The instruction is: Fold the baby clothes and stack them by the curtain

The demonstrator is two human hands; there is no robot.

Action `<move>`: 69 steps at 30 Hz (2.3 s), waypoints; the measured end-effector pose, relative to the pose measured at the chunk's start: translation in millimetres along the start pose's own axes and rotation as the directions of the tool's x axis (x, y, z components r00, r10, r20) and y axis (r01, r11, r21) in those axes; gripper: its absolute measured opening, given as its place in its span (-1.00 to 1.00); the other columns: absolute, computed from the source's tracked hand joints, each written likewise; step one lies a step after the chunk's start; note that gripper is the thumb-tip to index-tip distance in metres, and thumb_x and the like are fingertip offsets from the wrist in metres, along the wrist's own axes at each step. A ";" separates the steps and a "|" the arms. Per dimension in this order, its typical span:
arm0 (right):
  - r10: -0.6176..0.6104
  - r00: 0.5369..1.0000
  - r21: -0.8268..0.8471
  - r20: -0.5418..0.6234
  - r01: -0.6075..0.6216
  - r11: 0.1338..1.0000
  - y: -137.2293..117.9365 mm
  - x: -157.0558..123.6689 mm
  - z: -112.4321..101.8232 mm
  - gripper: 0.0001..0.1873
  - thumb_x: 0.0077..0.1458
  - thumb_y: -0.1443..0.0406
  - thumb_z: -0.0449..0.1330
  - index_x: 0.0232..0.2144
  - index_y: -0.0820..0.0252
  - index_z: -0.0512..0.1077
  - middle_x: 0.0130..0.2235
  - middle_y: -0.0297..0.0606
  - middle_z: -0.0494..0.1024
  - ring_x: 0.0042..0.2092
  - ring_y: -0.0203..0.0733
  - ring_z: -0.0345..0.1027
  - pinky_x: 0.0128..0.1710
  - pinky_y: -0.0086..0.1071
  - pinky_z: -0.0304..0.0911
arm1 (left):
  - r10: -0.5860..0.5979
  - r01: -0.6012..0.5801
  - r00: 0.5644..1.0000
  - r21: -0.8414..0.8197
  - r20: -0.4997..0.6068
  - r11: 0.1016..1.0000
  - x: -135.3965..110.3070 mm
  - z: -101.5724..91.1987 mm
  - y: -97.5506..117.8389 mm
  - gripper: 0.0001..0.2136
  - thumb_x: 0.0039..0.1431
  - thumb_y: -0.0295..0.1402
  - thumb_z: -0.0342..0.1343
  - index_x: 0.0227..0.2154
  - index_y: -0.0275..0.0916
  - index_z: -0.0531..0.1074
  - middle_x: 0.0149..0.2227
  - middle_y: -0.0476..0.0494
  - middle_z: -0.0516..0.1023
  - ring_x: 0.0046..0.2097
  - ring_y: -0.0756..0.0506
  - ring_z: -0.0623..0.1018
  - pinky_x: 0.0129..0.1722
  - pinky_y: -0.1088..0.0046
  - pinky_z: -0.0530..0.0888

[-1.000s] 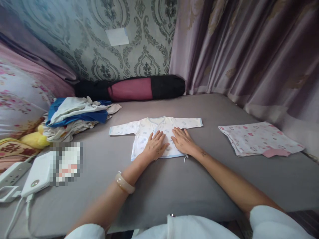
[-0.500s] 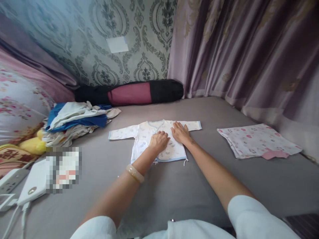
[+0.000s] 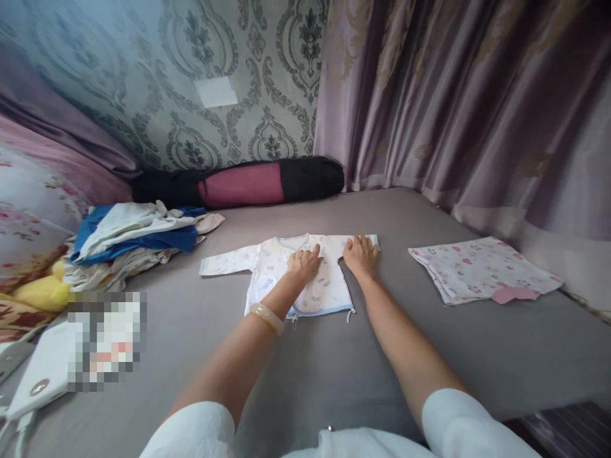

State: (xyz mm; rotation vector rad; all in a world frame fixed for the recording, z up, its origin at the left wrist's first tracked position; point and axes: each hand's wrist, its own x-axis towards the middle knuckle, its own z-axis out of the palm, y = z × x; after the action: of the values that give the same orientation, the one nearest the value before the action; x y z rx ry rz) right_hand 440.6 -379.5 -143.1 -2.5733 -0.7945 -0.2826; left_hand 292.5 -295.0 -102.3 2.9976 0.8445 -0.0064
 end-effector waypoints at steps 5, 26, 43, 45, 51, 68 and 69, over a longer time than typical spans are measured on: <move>0.146 0.983 -0.001 -0.115 -0.147 0.989 13.3 6.7 -5.7 -0.63 0.23 0.32 -0.08 -0.05 0.34 0.43 0.00 0.04 0.48 0.07 0.05 0.26 0.12 -0.07 -0.07 | -0.052 0.052 0.998 -0.019 0.029 0.998 13.8 3.5 -1.1 -0.53 0.37 -0.14 -0.25 0.25 -0.20 0.13 -0.12 -0.36 0.58 -0.06 -0.29 0.57 -0.13 0.22 0.43; 0.322 0.941 -0.032 -0.106 -0.327 0.945 22.2 10.6 -14.1 -0.63 0.15 0.27 0.01 -0.07 0.35 0.43 -0.05 0.11 0.49 0.02 0.16 0.28 -0.02 -0.05 0.04 | 0.045 -0.046 0.999 -0.077 -0.012 0.996 35.6 10.6 4.9 -0.70 0.31 -0.38 -0.15 -0.08 -0.36 0.44 0.00 -0.42 0.43 0.07 -0.25 0.41 0.02 0.23 0.41; 0.451 0.891 0.494 0.059 -0.418 0.762 22.4 39.2 -22.8 -0.59 0.21 0.26 -0.10 -0.04 0.37 0.37 -0.10 0.09 0.55 -0.10 0.00 0.46 -0.14 -0.25 0.33 | 0.068 -0.072 0.997 -0.151 -0.029 0.986 45.1 34.3 0.1 -0.40 0.34 0.00 -0.29 0.29 -0.26 0.06 0.35 -0.30 0.09 0.35 -0.27 0.08 0.30 0.14 0.07; 0.460 0.878 0.599 0.134 -0.442 0.668 17.6 41.1 -24.1 -0.58 0.24 0.27 -0.15 0.02 0.34 0.30 -0.09 0.05 0.54 -0.19 -0.09 0.49 -0.25 -0.28 0.39 | 0.065 -0.068 0.998 -0.165 -0.025 0.984 46.9 33.7 -1.4 -0.40 0.32 0.03 -0.27 0.29 -0.23 0.06 0.34 -0.28 0.09 0.34 -0.27 0.10 0.28 0.14 0.09; 0.435 0.836 0.860 0.335 -0.460 0.222 -3.6 40.6 -39.2 -0.70 0.23 0.27 -0.09 -0.01 0.20 0.22 -0.11 -0.07 0.54 -0.28 -0.19 0.51 -0.37 -0.32 0.45 | 0.050 -0.051 0.999 -0.164 -0.012 0.985 49.7 30.9 -3.7 -0.38 0.28 0.09 -0.23 0.27 -0.16 0.05 0.33 -0.26 0.11 0.30 -0.30 0.15 0.24 0.10 0.13; 0.270 0.786 0.824 0.556 -0.565 -0.053 -59.5 15.5 -32.4 -0.92 0.19 0.34 -0.03 -0.24 0.11 0.21 -0.31 -0.33 0.54 -0.34 -0.30 0.49 -0.33 -0.36 0.45 | 0.103 -0.102 0.994 -0.061 0.020 0.993 64.3 24.2 -16.2 -0.34 0.19 0.18 -0.13 0.22 -0.12 0.18 0.26 -0.28 0.19 0.21 -0.34 0.23 0.14 0.08 0.21; 0.270 0.784 0.820 0.559 -0.572 -0.036 -61.1 14.3 -29.1 -0.91 0.19 0.34 -0.04 -0.23 0.12 0.21 -0.29 -0.31 0.54 -0.34 -0.30 0.49 -0.33 -0.37 0.45 | 0.099 -0.098 0.995 -0.055 0.016 0.994 63.9 25.3 -16.3 -0.35 0.19 0.17 -0.12 0.22 -0.13 0.18 0.26 -0.29 0.19 0.21 -0.34 0.24 0.13 0.08 0.22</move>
State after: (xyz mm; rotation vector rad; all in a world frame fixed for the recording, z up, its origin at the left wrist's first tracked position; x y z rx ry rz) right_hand 415.2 -340.4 -92.1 -1.3011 -0.0048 0.6351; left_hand 338.6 -248.5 -128.7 2.9798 0.6833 -0.0098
